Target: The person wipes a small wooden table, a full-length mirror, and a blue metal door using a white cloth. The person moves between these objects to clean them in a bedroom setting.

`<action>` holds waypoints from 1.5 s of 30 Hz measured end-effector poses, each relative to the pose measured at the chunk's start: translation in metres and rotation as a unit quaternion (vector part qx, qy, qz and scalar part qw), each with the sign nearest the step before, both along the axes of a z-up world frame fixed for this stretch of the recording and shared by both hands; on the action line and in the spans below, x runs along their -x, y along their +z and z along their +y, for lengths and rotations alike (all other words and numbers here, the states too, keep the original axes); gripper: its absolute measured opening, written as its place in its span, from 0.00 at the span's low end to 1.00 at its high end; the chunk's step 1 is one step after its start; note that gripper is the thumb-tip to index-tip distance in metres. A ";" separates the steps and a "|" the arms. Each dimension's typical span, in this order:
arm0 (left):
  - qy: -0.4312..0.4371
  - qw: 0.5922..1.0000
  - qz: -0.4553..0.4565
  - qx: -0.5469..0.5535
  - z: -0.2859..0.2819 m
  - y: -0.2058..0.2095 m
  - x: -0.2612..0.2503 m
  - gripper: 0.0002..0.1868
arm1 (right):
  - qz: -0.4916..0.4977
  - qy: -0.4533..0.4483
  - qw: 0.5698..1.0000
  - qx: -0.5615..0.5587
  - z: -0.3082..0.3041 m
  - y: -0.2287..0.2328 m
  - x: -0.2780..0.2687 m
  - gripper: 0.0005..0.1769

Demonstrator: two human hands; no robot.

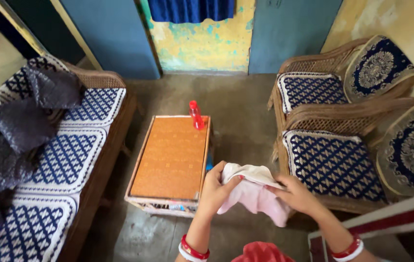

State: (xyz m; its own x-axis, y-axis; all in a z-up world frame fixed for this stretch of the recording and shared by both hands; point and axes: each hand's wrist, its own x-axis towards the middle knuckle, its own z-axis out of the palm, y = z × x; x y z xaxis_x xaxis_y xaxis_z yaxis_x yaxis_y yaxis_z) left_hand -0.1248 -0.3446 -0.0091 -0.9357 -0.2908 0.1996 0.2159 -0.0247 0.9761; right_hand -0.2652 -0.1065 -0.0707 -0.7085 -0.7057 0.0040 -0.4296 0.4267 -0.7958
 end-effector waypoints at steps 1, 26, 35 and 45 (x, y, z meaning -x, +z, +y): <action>0.011 1.000 -0.005 -0.003 -0.005 -0.003 0.013 0.10 | 0.002 -0.022 0.999 -0.026 0.002 -0.004 0.019 0.18; 0.062 0.994 -0.050 0.070 -0.025 -0.024 0.415 0.49 | -0.359 -0.102 0.887 0.274 -0.054 -0.055 0.449 0.35; -0.051 0.991 -0.062 0.103 -0.075 -0.001 0.538 0.31 | -0.169 0.055 0.976 0.122 -0.098 -0.009 0.551 0.29; -0.006 0.991 0.055 0.118 -0.165 0.057 0.756 0.15 | 0.315 -0.115 0.905 0.263 -0.194 0.125 0.667 0.14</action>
